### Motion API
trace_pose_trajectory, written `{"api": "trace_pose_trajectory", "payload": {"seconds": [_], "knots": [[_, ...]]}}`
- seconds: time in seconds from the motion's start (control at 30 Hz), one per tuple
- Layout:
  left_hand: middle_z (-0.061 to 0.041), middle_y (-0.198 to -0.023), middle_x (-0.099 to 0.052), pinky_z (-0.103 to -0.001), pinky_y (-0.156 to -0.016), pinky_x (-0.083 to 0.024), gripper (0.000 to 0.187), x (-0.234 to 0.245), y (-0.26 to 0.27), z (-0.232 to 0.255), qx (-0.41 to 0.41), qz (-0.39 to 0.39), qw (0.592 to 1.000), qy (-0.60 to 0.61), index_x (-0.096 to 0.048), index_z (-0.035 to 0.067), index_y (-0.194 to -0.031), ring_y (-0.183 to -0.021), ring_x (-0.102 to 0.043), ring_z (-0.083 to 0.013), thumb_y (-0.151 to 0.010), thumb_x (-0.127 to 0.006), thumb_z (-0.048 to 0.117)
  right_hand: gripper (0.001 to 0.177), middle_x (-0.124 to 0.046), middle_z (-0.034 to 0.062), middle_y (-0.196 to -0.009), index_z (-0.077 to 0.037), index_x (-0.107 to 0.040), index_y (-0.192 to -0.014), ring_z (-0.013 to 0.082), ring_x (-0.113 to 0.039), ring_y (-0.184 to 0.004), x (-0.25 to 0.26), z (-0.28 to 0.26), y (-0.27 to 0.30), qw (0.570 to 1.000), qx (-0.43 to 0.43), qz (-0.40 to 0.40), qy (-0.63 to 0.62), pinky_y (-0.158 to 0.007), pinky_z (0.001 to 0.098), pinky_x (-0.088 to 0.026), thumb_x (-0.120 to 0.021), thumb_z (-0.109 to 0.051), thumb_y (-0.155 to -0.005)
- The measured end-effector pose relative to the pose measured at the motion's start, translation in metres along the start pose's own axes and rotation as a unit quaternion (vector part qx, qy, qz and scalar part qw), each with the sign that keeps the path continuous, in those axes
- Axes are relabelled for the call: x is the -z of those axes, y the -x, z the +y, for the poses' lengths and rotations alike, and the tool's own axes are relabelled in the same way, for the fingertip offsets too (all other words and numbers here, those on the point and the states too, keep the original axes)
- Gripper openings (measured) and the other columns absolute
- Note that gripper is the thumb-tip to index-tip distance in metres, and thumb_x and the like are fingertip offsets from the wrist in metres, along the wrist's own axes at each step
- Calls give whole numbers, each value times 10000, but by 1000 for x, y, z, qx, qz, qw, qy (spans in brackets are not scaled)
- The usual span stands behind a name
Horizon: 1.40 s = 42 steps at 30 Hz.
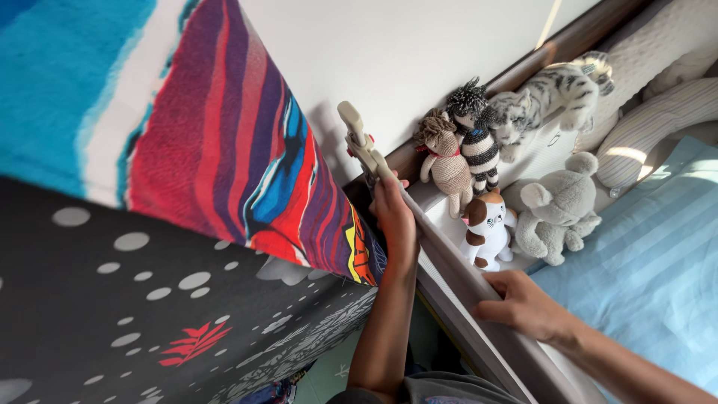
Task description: The person secures a mesh bed guardrail by adjusting and tucking the fabric around the frame and under the mattress by hand.
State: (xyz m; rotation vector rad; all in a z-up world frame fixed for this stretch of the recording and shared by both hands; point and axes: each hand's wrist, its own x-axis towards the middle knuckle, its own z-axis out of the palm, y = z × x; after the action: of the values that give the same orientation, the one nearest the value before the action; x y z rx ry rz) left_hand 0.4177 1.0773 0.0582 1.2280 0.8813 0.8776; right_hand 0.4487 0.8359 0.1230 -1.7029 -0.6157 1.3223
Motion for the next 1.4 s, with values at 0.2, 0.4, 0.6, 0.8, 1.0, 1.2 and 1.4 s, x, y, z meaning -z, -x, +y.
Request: {"api": "trace_pose_trajectory", "payload": {"seconds": [0.2, 0.4, 0.6, 0.8, 1.0, 1.2, 1.4], "knots": [[-119, -966, -693, -296, -779, -503, 454, 6, -20, -1, -27, -61, 992, 107, -620, -56, -1227, -856, -632, -154, -1112, -408, 330, 567, -722, 101, -910, -49, -602, -1299, 168, -687, -791, 11, -20, -28, 969, 167, 21, 183, -711, 325, -552, -701, -205, -763], [-128, -986, -711, -345, -770, -548, 463, 12, -20, 10, 51, -51, 981, 178, -605, -52, -1226, -861, -671, -193, -1082, -387, 330, 445, -685, 169, -1000, -17, -632, -1255, 293, -661, -901, -1, -94, -136, 873, 429, 76, 221, -785, 431, -535, -720, -172, -847], [-112, -1138, -701, -301, -854, -534, 494, 13, -12, 17, 67, -44, 983, 167, -610, -32, -1288, -988, -674, -163, -1088, -395, 366, 403, -741, 141, -866, -16, -725, -1075, 245, -723, -803, -9, -124, -165, 936, 213, 138, 243, -732, 359, -559, -726, -281, -770], [-126, -1132, -687, -308, -853, -515, 518, 10, -10, 24, 62, -49, 983, 165, -628, -51, -1293, -982, -638, -172, -1097, -404, 373, 409, -750, 77, -813, -14, -771, -1021, 178, -690, -753, -2, -127, -168, 980, 147, 60, 124, -676, 332, -544, -710, -250, -693], [-97, -1115, -684, -297, -858, -524, 457, 7, -11, 37, 100, -49, 975, 193, -627, -8, -1274, -968, -655, -157, -1067, -415, 340, 329, -743, 65, -764, -60, -813, -906, 137, -645, -701, -4, -126, -169, 980, 145, 95, 102, -681, 263, -502, -689, -252, -670], [-132, -1092, -663, -302, -830, -500, 478, 4, -18, 28, 0, -111, 981, 159, -648, -90, -1241, -951, -609, -161, -1122, -447, 326, 287, -657, 83, -728, 11, -798, -885, 164, -567, -680, 12, -134, -158, 984, 156, 84, 17, -620, 314, -432, -673, -167, -697], [-113, -1131, -661, -319, -846, -525, 483, 11, -7, 38, 90, -103, 971, 198, -582, -12, -1297, -986, -654, -178, -1043, -455, 378, 356, -743, 76, -812, -29, -760, -1024, 152, -668, -743, 13, -131, -156, 973, 164, 58, 153, -665, 316, -512, -685, -251, -756]]}}
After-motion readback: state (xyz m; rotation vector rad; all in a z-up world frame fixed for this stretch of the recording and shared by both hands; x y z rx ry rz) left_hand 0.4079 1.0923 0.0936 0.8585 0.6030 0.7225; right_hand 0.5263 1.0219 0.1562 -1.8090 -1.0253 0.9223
